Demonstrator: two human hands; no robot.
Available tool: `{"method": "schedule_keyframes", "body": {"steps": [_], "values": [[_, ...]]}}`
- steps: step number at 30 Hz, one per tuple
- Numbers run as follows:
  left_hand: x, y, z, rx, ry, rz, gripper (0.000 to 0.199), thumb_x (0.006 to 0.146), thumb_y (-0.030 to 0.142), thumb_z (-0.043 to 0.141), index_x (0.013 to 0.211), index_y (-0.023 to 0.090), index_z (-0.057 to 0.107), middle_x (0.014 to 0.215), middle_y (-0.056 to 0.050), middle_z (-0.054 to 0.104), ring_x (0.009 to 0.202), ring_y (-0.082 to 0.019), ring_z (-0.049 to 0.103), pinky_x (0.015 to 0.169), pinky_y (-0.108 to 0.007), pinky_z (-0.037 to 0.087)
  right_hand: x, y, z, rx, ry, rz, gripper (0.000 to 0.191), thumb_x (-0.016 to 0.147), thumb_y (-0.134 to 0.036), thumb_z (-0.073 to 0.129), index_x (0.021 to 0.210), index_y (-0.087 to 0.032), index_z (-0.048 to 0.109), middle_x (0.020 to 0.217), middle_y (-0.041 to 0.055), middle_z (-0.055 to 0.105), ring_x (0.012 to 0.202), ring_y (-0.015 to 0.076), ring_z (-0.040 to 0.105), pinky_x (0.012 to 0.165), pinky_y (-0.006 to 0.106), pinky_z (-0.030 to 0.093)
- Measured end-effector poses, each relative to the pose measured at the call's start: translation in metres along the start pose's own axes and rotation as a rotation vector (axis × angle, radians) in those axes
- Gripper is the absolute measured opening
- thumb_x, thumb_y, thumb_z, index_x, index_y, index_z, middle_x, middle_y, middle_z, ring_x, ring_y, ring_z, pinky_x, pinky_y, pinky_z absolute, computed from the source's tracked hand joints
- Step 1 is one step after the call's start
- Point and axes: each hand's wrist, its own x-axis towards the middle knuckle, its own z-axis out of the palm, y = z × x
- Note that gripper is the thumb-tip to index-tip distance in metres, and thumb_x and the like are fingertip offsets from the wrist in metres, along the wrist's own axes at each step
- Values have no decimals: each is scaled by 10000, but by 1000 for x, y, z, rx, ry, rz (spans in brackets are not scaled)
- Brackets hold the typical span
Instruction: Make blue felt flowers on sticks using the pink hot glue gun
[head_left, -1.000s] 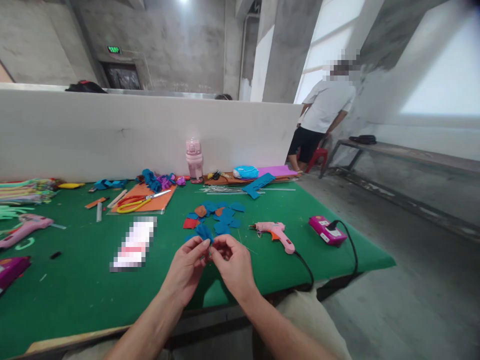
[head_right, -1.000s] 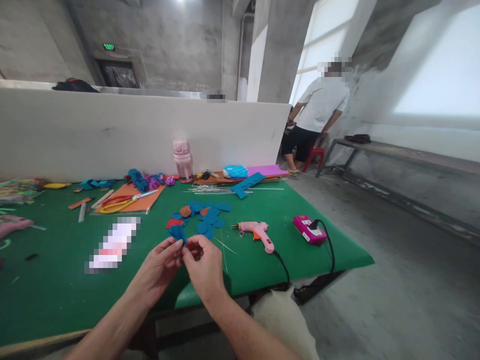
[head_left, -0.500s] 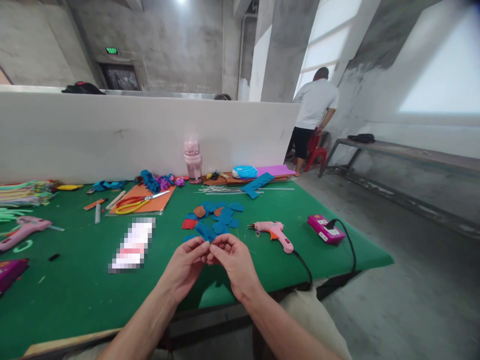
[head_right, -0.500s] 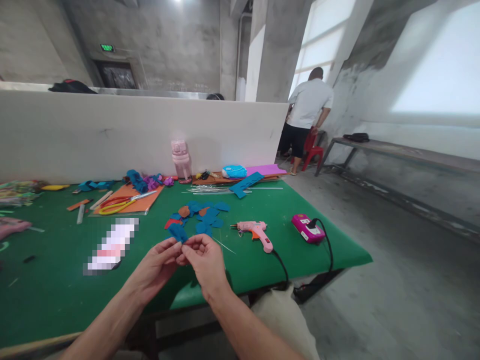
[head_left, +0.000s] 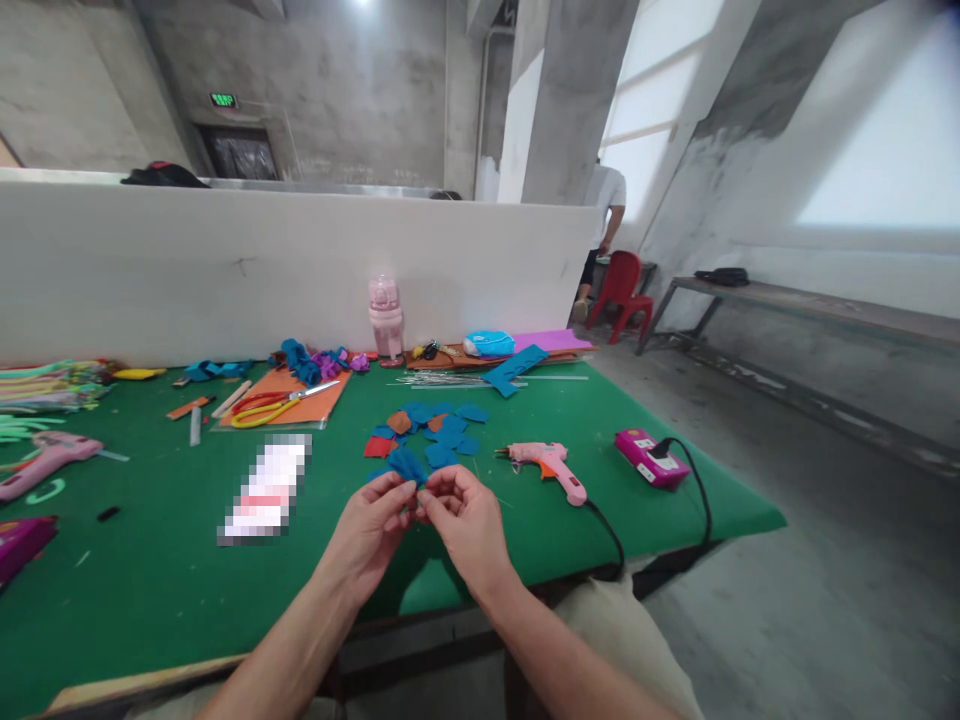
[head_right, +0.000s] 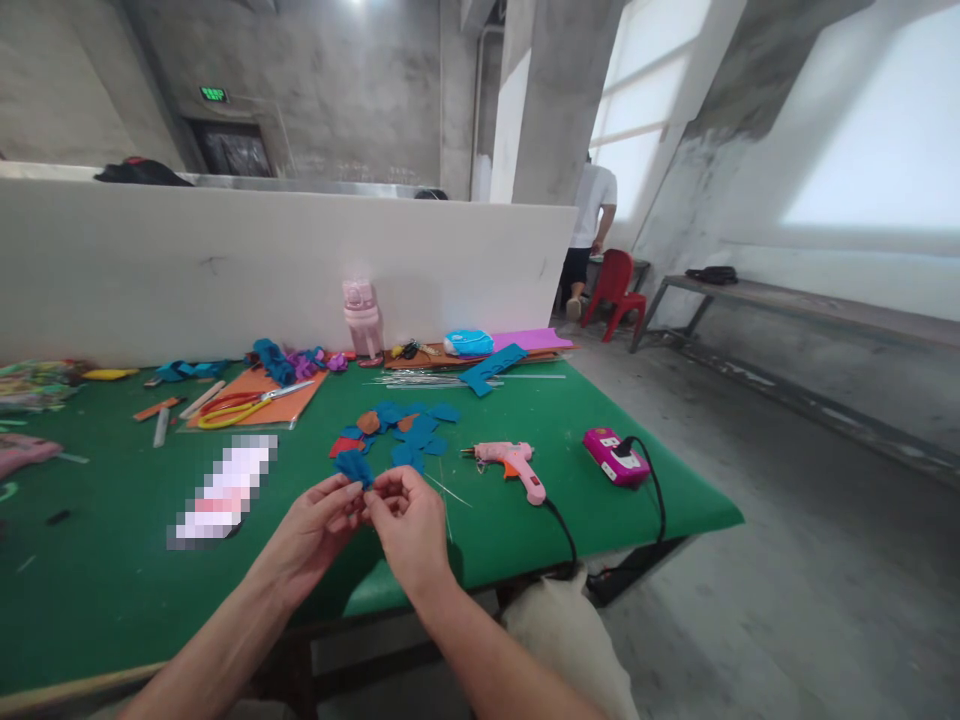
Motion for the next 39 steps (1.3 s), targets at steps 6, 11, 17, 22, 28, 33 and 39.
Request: {"method": "schedule_keyframes", "body": {"steps": [6, 11, 17, 22, 28, 33, 39], "values": [[-2, 1, 0, 85, 7, 55, 138, 598, 169, 700, 637, 116, 579, 591, 17, 544, 549, -72, 515, 574, -196, 441, -4, -3, 1, -153, 11, -91, 97, 723, -245, 554, 785, -173, 539, 700, -1, 586, 594, 119, 595, 544, 220, 481], [-4, 1, 1, 89, 55, 75, 128, 574, 155, 696, 656, 119, 604, 623, 11, 572, 585, -86, 532, 592, -209, 448, -7, -7, 4, -274, 16, -162, 66, 739, -216, 523, 782, -179, 556, 707, 2, 603, 632, 117, 588, 568, 213, 475], [-3, 0, 2, 85, 94, 66, 131, 537, 133, 700, 631, 110, 613, 616, 1, 599, 575, -85, 537, 591, -200, 439, -8, -5, 5, -292, 21, -165, 96, 732, -183, 519, 821, -180, 553, 724, 4, 599, 660, 121, 591, 588, 217, 478], [-1, 0, 1, 71, 104, 62, 164, 539, 125, 695, 692, 103, 641, 602, -4, 604, 577, -82, 540, 578, -178, 428, -7, -4, 6, -259, 24, -158, 102, 725, -178, 525, 823, -181, 551, 713, 0, 591, 650, 119, 587, 582, 218, 479], [-2, -1, -1, 62, 36, 74, 151, 582, 141, 692, 713, 117, 620, 637, 2, 595, 563, -79, 535, 545, -188, 421, -3, 6, 5, -40, -3, -18, 143, 700, -222, 585, 820, -171, 525, 687, -7, 572, 602, 116, 589, 565, 236, 494], [-2, -1, -3, 60, 2, 48, 128, 598, 157, 689, 666, 112, 590, 592, -1, 575, 522, -87, 524, 502, -205, 415, 0, 10, 6, 218, -37, 127, 225, 658, -247, 652, 805, -153, 509, 657, -21, 570, 546, 94, 583, 562, 233, 494], [-1, 0, -3, 47, -15, 18, 151, 602, 166, 696, 670, 108, 575, 581, -6, 581, 499, -87, 527, 482, -203, 416, 1, 7, 6, 419, -50, 261, 320, 580, -261, 724, 788, -144, 510, 603, -31, 583, 522, 85, 577, 536, 208, 482]]}}
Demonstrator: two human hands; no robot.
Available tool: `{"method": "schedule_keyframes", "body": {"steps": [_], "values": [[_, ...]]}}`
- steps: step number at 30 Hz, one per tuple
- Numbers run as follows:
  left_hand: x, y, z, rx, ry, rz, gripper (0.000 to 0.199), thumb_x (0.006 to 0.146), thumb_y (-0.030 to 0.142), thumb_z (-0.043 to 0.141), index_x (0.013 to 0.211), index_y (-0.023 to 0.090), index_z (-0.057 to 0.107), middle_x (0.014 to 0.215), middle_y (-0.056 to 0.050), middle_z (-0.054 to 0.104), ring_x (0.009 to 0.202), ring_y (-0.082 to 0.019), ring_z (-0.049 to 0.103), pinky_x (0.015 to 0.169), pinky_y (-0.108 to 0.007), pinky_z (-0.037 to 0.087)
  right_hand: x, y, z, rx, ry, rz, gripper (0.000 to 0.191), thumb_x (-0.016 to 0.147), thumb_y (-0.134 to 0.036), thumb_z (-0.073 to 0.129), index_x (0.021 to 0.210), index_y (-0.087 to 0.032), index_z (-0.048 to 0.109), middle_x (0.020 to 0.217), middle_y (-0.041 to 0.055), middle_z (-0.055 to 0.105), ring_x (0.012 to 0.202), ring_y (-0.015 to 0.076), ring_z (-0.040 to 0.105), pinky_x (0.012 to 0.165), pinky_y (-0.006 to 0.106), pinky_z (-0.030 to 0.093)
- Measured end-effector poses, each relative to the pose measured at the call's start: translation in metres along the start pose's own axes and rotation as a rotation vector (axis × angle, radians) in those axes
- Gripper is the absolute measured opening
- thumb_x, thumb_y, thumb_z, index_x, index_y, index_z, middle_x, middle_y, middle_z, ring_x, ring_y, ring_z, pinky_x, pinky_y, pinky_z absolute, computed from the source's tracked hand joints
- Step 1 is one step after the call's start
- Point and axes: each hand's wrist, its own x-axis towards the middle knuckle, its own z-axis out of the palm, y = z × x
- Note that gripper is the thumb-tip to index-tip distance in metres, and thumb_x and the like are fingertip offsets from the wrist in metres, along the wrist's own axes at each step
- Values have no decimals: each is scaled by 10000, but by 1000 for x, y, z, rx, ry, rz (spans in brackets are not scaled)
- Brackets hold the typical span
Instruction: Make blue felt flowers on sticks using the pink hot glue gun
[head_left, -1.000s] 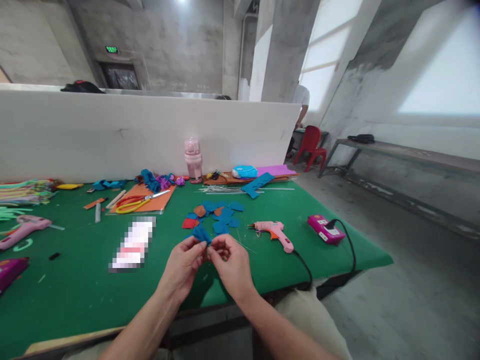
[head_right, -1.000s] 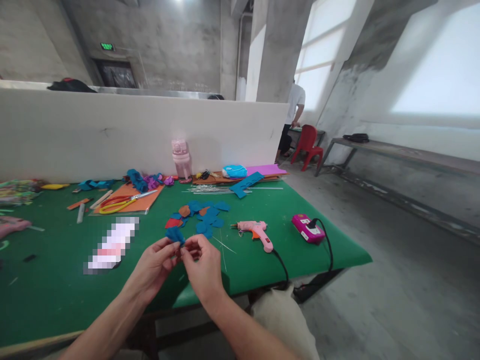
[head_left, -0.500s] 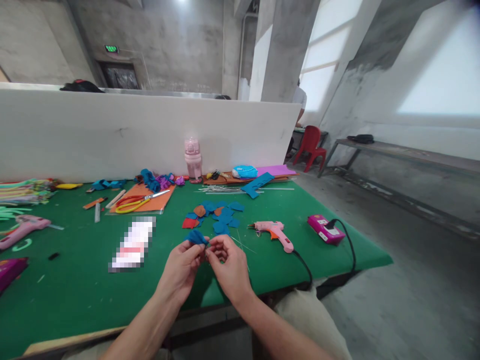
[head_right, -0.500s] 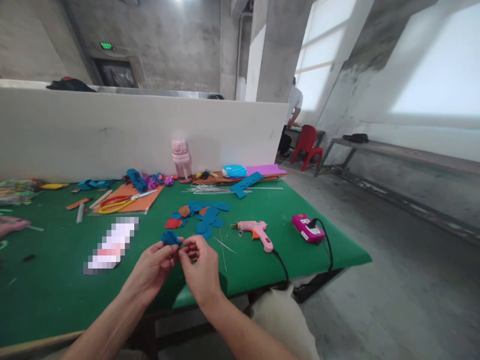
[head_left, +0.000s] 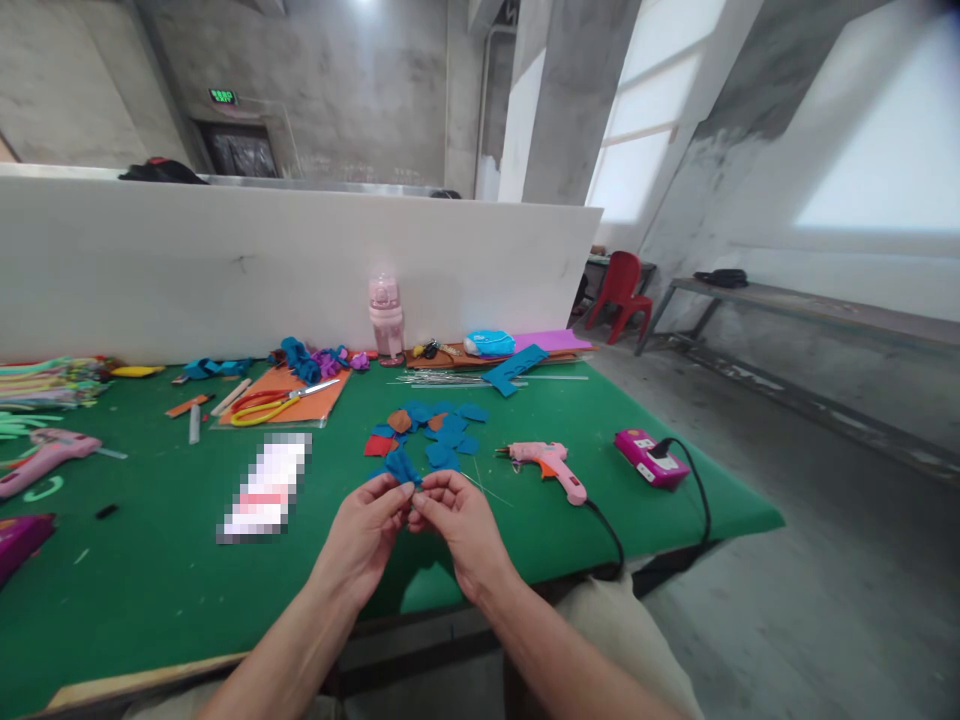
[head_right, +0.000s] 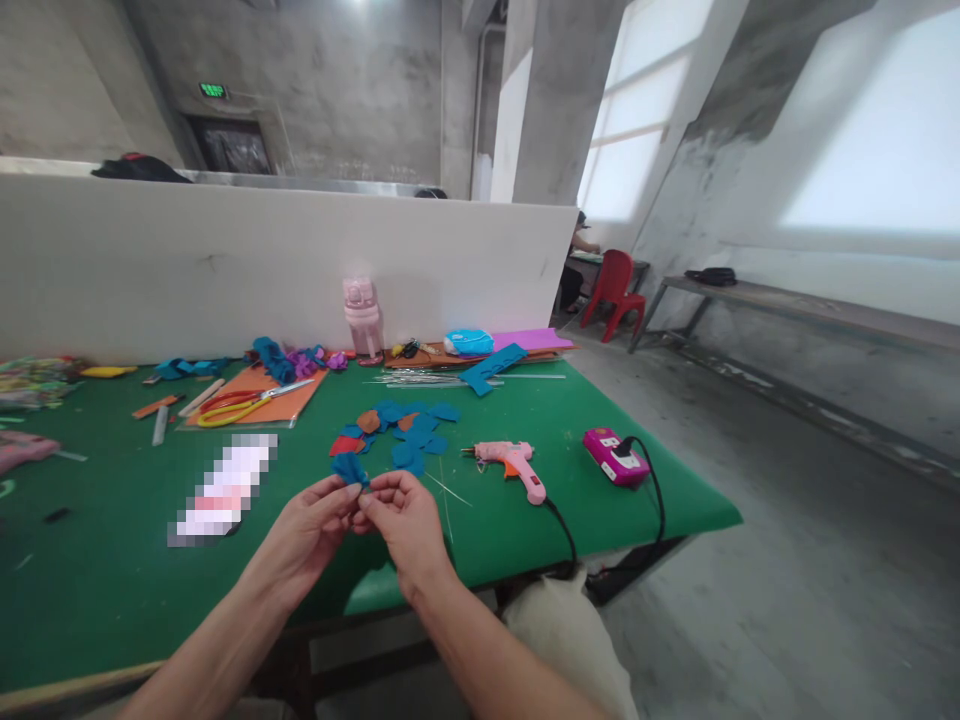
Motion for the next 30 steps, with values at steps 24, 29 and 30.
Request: {"method": "schedule_keyframes", "body": {"steps": [24, 29, 30], "values": [[-2, 10, -5, 97, -139, -55, 127, 642, 199, 689, 667, 115, 597, 588, -10, 586, 526, -96, 534, 527, -225, 434, -6, -14, -4, 155, -139, 154, 331, 594, -237, 732, 835, -150, 522, 626, -22, 611, 540, 73, 576, 541, 190, 479], [-1, 9, -5, 70, -161, -57, 123, 663, 216, 672, 669, 122, 593, 561, -5, 568, 505, -102, 520, 515, -243, 427, -8, -16, -1, 98, -123, 94, 319, 588, -238, 735, 806, -146, 520, 607, -29, 600, 531, 77, 570, 529, 195, 475], [-1, 9, -4, 64, -164, -59, 125, 661, 219, 673, 670, 124, 592, 561, -3, 566, 500, -102, 517, 512, -244, 425, -8, -15, -1, 92, -120, 88, 317, 587, -241, 735, 800, -147, 519, 604, -30, 599, 529, 77, 569, 528, 195, 474]]}}
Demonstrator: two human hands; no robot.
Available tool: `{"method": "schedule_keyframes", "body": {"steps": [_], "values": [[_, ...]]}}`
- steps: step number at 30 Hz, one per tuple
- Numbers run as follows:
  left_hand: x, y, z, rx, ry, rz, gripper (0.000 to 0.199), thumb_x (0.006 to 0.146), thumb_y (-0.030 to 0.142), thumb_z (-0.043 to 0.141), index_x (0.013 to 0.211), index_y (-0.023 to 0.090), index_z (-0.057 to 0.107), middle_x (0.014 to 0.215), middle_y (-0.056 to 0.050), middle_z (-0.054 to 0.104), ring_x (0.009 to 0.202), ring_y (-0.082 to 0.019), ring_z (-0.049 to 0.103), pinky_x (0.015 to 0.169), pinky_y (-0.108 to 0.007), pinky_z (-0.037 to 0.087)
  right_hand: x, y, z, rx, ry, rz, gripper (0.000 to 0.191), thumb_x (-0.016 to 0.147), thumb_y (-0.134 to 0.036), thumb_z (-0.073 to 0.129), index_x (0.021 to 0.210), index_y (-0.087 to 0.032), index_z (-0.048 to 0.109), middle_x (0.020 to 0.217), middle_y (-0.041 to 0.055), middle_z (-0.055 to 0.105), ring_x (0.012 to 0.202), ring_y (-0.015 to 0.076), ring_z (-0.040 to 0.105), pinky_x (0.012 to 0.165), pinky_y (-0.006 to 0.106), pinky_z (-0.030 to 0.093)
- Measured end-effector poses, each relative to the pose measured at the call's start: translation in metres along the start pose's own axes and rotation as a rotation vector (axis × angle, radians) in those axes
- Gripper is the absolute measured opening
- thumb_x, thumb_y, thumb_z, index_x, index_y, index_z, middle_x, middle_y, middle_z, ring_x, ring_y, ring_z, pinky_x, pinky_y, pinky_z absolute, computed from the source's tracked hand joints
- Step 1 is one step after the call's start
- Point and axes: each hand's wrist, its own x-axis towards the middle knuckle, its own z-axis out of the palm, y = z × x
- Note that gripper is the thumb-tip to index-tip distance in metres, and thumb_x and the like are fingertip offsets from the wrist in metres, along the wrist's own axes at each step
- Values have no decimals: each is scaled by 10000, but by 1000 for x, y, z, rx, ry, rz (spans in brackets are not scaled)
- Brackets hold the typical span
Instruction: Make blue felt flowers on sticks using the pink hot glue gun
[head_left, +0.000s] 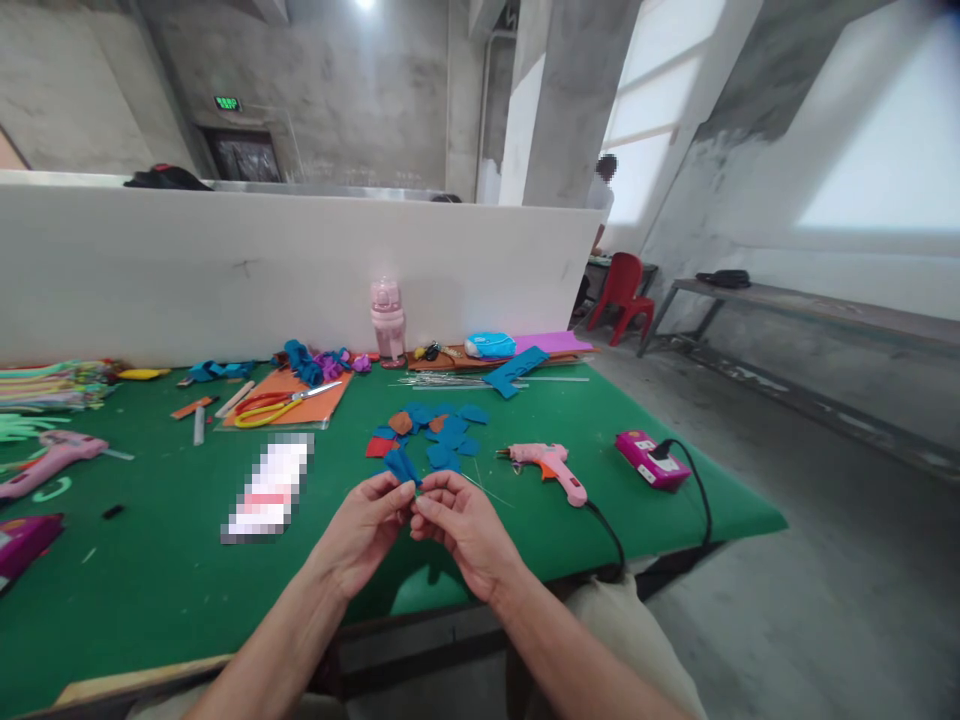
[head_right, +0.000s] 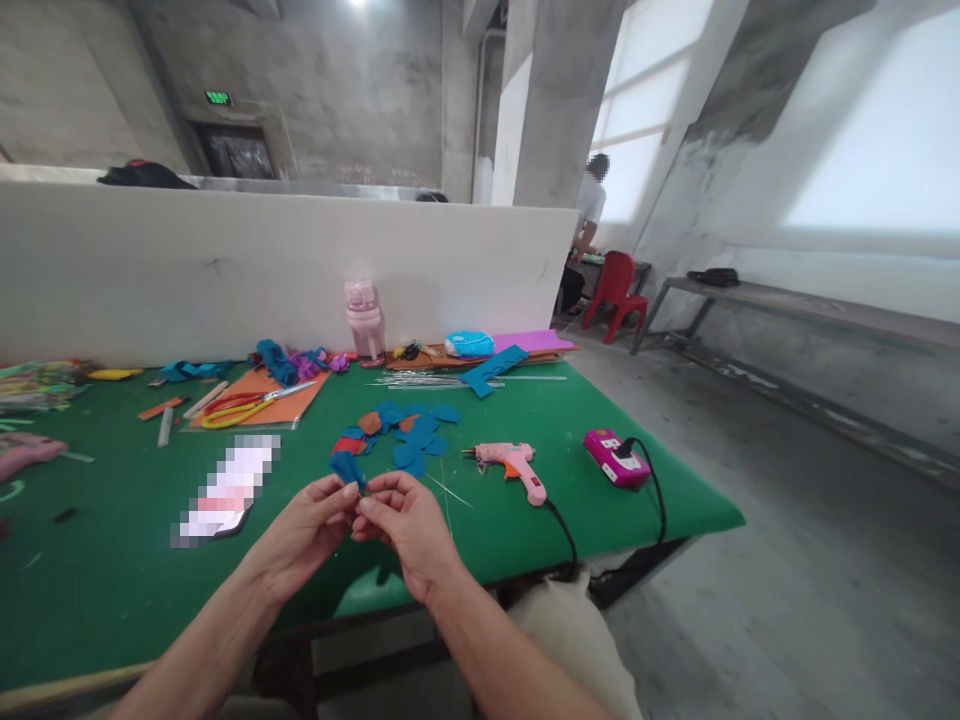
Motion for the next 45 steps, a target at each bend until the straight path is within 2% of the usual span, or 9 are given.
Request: {"method": "schedule_keyframes", "body": {"steps": [11, 18, 25, 32, 35, 38, 41, 43, 45], "values": [[0, -1, 1, -22, 6, 8, 134, 653, 197, 677, 723, 127, 587, 569, 3, 560, 488, -98, 507, 488, -241, 417, -1, 0, 0, -8, -33, 11, 309, 602, -254, 723, 816, -144, 528, 640, -15, 608, 537, 79, 569, 537, 205, 478], [0, 0, 1, -3, -46, 20, 117, 666, 213, 665, 709, 131, 594, 583, -11, 577, 499, -110, 520, 502, -250, 419, -2, -4, 3, -42, -3, -28, 267, 602, -272, 716, 750, -144, 534, 611, -21, 596, 509, 76, 556, 513, 200, 467], [1, 3, 0, 32, -37, 1, 108, 645, 196, 682, 674, 123, 607, 589, -16, 593, 528, -112, 543, 541, -248, 446, -2, -5, -2, 26, -18, 15, 273, 602, -256, 719, 777, -143, 543, 646, -10, 614, 516, 67, 558, 519, 187, 462], [3, -1, -3, 45, -36, 11, 85, 683, 192, 648, 680, 129, 590, 602, -25, 606, 538, -118, 555, 541, -253, 455, 0, -5, -7, 43, -25, 45, 273, 606, -235, 716, 787, -135, 538, 653, 0, 624, 515, 62, 559, 519, 182, 467], [3, -2, -3, 45, -31, 7, 84, 688, 192, 643, 672, 130, 589, 601, -22, 602, 540, -111, 549, 543, -244, 451, -2, -3, -5, 19, -15, 48, 295, 599, -252, 719, 798, -139, 533, 652, -3, 620, 521, 65, 562, 530, 189, 471], [4, -1, -3, 32, 4, 19, 96, 664, 181, 665, 649, 127, 587, 587, -8, 583, 552, -91, 537, 556, -211, 440, -1, -5, -6, -108, -4, 35, 296, 621, -297, 694, 818, -142, 537, 660, -4, 609, 555, 80, 575, 546, 206, 475], [5, 1, -5, 25, 59, 51, 119, 638, 159, 688, 615, 127, 575, 563, 15, 552, 560, -64, 515, 581, -170, 425, 4, -22, -23, -364, 87, -121, 268, 643, -333, 656, 810, -150, 554, 695, -5, 587, 620, 102, 582, 556, 217, 471], [6, 2, -5, 17, 67, 42, 137, 633, 160, 693, 600, 130, 564, 540, 26, 526, 541, -55, 495, 565, -157, 418, 7, -45, -48, -555, 202, -284, 251, 682, -349, 605, 843, -164, 554, 746, 7, 593, 675, 121, 585, 594, 240, 476], [5, 3, -5, -7, 66, 25, 149, 621, 158, 702, 600, 132, 557, 526, 33, 508, 530, -53, 486, 549, -149, 416, 8, -73, -81, -798, 372, -409, 234, 708, -356, 562, 854, -173, 551, 764, 16, 602, 690, 134, 580, 625, 260, 466]]}}
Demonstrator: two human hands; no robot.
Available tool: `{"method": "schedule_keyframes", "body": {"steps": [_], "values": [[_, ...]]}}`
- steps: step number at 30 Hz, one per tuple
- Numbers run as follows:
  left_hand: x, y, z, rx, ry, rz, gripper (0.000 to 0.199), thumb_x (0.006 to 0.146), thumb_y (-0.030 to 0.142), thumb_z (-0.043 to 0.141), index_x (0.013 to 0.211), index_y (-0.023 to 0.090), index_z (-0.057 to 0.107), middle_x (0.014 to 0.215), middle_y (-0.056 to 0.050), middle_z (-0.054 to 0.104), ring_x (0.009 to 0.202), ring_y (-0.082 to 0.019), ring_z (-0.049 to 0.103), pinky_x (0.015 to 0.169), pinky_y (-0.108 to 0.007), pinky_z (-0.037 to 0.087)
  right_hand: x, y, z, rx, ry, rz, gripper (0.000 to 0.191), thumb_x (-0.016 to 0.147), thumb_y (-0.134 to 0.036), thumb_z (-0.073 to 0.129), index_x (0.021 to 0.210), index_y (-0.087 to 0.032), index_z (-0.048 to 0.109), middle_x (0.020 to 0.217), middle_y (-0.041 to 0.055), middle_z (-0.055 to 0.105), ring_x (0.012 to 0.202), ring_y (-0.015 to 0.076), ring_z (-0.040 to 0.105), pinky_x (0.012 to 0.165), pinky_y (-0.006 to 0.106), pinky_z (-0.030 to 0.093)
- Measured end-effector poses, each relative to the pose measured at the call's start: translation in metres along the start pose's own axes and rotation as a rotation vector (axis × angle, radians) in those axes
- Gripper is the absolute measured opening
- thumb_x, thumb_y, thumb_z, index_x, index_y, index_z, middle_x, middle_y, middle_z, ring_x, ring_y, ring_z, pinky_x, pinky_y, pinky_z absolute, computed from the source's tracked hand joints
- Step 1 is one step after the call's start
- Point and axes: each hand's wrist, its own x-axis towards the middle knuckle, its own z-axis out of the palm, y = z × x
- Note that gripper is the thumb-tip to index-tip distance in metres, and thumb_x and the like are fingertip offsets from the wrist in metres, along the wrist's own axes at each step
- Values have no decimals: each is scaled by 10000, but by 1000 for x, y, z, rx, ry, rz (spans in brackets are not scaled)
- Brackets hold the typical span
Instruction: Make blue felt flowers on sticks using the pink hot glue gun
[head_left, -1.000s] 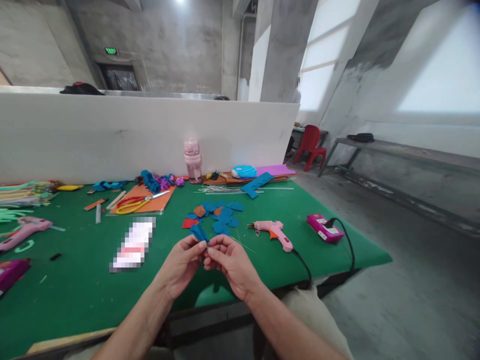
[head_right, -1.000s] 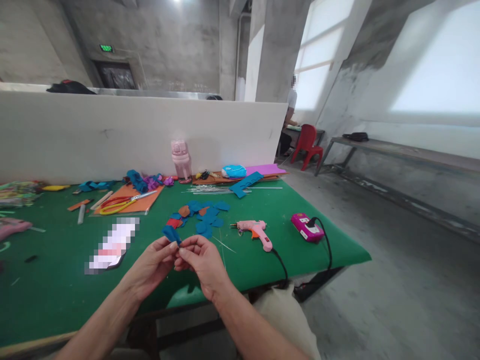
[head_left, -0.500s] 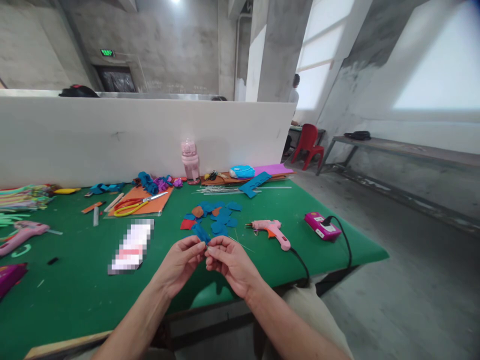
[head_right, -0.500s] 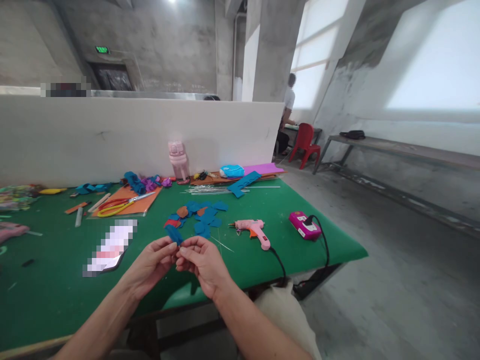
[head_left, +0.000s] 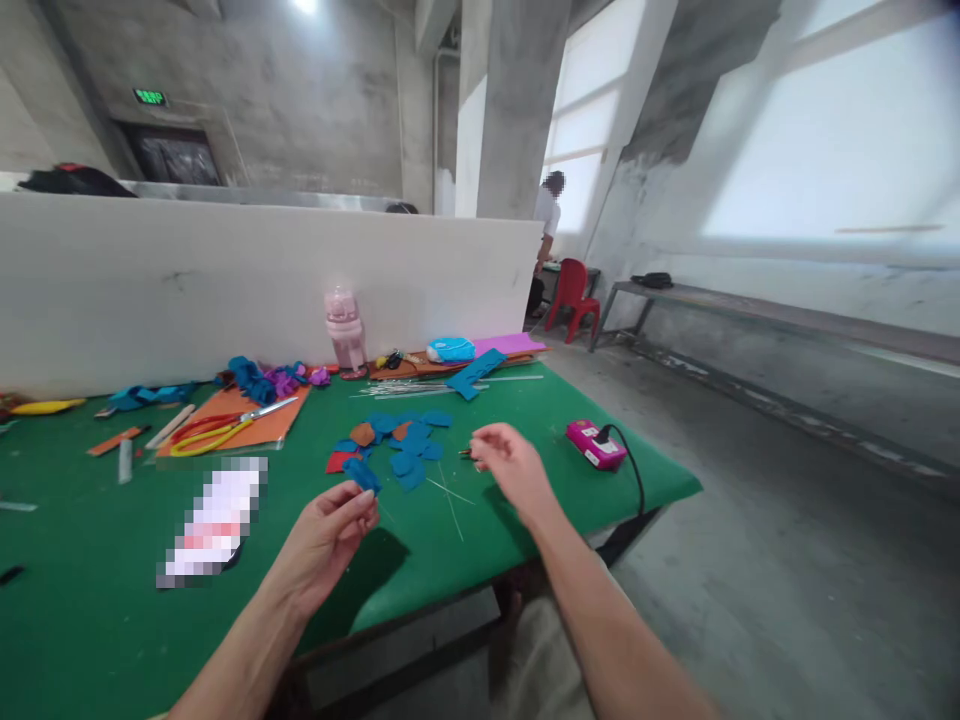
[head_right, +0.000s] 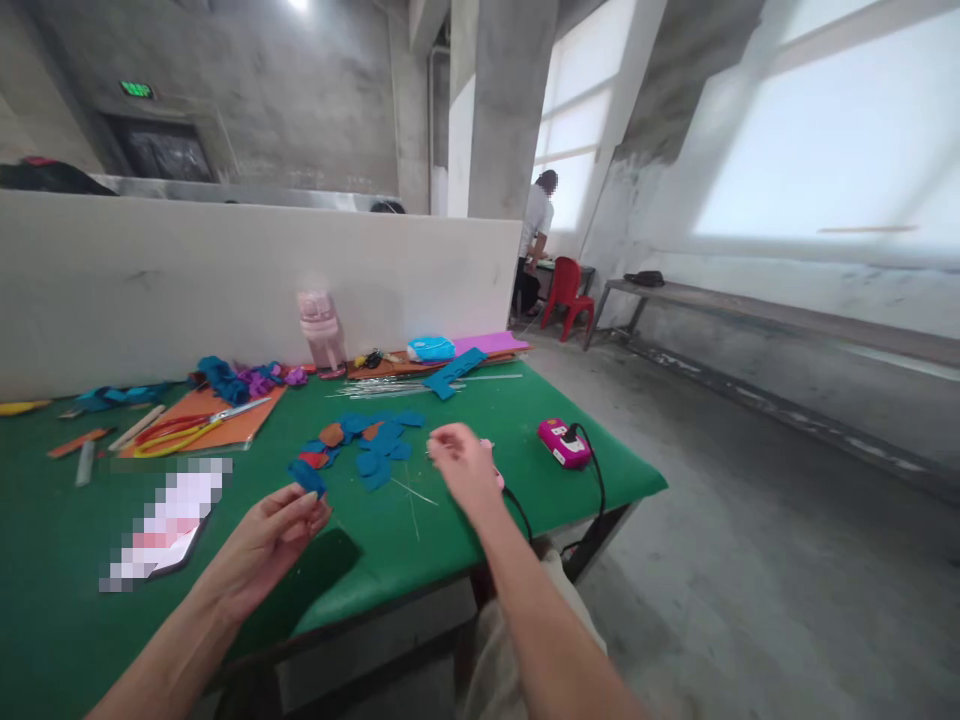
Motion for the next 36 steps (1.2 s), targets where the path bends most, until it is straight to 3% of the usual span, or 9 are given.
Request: {"method": "schedule_keyframes", "body": {"steps": [2, 3, 7, 14, 17, 21, 26, 32, 36], "values": [[-1, 0, 1, -22, 4, -14, 155, 612, 153, 709, 609, 134, 556, 526, 35, 501, 524, -51, 484, 530, -141, 417, 16, 11, -39, -325, 160, -70, 189, 722, -346, 531, 806, -179, 560, 778, 20, 609, 728, 145, 570, 673, 269, 437], [-1, 0, 2, -28, 10, -19, 157, 609, 150, 712, 613, 134, 555, 530, 34, 502, 522, -51, 486, 518, -137, 416, 21, 17, -56, -475, 167, -50, 175, 722, -345, 523, 771, -180, 560, 747, 17, 611, 710, 148, 565, 660, 265, 421], [1, -1, 2, -46, 42, -26, 170, 588, 127, 723, 634, 134, 560, 564, 24, 527, 527, -52, 506, 495, -125, 425, 26, 42, -94, -803, -10, 175, 281, 691, -447, 532, 684, -168, 568, 629, 16, 596, 596, 145, 530, 539, 240, 354], [3, -5, 0, -43, 51, -19, 175, 578, 110, 725, 673, 130, 580, 619, 12, 562, 553, -64, 539, 535, -151, 463, 18, 52, -86, -868, -181, 278, 198, 661, -350, 567, 741, -169, 563, 630, -5, 614, 561, 114, 522, 500, 203, 303], [4, -7, 0, -28, 46, -16, 168, 586, 110, 722, 675, 129, 581, 618, 15, 560, 548, -61, 538, 536, -155, 465, 19, 50, -75, -897, -167, 289, 164, 651, -300, 570, 748, -170, 552, 610, 5, 607, 561, 132, 533, 498, 214, 288], [5, -8, -2, -15, 52, -12, 161, 593, 116, 720, 677, 127, 583, 625, 11, 561, 547, -60, 537, 524, -153, 459, 18, 48, -68, -902, -105, 273, 201, 680, -302, 552, 809, -148, 538, 794, 87, 621, 696, 178, 562, 527, 234, 296], [8, -10, -6, -22, 50, -1, 160, 593, 112, 719, 682, 126, 587, 623, 15, 549, 541, -57, 529, 524, -156, 457, 12, 44, -67, -771, -57, 246, 170, 798, -290, 406, 845, -139, 470, 800, 99, 612, 642, 152, 561, 524, 238, 356], [9, -11, -5, -22, 18, -2, 135, 616, 127, 706, 680, 127, 587, 591, 19, 523, 507, -46, 484, 484, -149, 427, -2, 13, -38, 23, -31, 118, 264, 776, -306, 482, 1001, -180, 422, 778, 19, 607, 631, 115, 589, 621, 249, 451], [9, -10, -8, -29, 20, 7, 130, 616, 127, 704, 679, 126, 591, 596, 21, 512, 530, -51, 484, 505, -157, 429, -14, -10, -13, 264, -275, 202, 292, 700, -265, 578, 955, -163, 479, 611, -23, 581, 535, 97, 538, 611, 249, 451]]}}
